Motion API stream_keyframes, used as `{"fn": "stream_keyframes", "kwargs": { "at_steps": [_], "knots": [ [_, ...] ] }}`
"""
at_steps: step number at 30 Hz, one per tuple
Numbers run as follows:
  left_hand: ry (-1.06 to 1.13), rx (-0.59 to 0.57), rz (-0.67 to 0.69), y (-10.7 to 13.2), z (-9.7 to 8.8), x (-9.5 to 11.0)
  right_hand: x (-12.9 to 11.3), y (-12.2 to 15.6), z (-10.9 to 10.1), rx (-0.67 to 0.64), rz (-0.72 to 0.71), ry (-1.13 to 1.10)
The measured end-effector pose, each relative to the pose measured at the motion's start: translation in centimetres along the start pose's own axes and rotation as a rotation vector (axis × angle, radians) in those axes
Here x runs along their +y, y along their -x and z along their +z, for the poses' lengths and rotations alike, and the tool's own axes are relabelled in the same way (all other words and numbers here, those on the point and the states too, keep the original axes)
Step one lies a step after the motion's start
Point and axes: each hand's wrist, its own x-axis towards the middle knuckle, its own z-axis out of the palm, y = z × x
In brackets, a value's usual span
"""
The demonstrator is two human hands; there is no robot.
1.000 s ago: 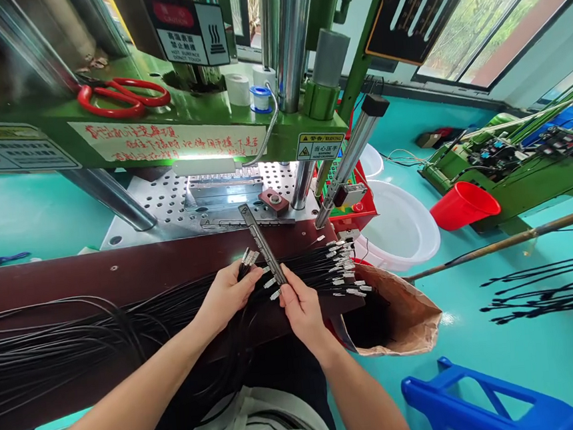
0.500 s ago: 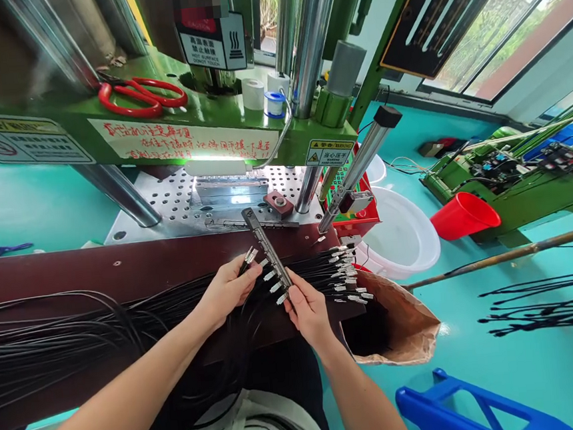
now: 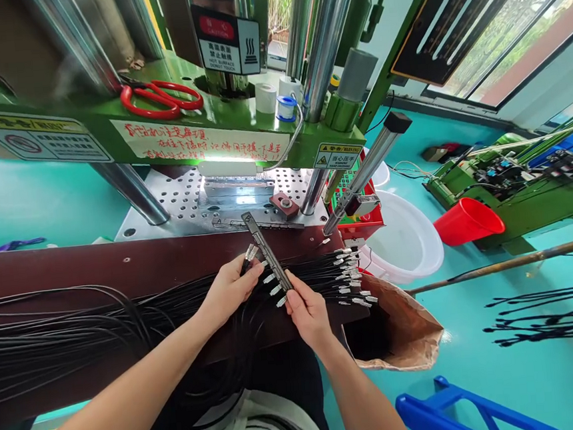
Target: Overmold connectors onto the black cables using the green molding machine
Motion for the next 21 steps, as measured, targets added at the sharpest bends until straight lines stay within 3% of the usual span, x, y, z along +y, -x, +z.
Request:
{"fn": "stream_keyframes", "kwargs": {
  "at_steps": [3,5,8,12,21],
  "knots": [
    [0.014,0.126,0.081,-0.1,-0.6,0.3,-0.6,0.2,0.3,0.079,0.069,-0.111],
    [0.095,0.189,0.064,-0.2,-1.0,0.4,-1.0,0.3,0.4,0.105,0.09,-0.161],
    [0.184,0.143,-0.004,-0.2,-1.0,0.3,-1.4,0.4,0.5,0.114,0.101,-0.177],
    [0.072,0.062,-0.035,-0.3,-0.7,0.2,-1.2,0.5,0.5,0.105,0.096,-0.153],
    [0.06,0.096,-0.08,-0.7,-1.0,0.0,-0.9,0.3,0.3,0.061,0.077,-0.095]
  ]
}}
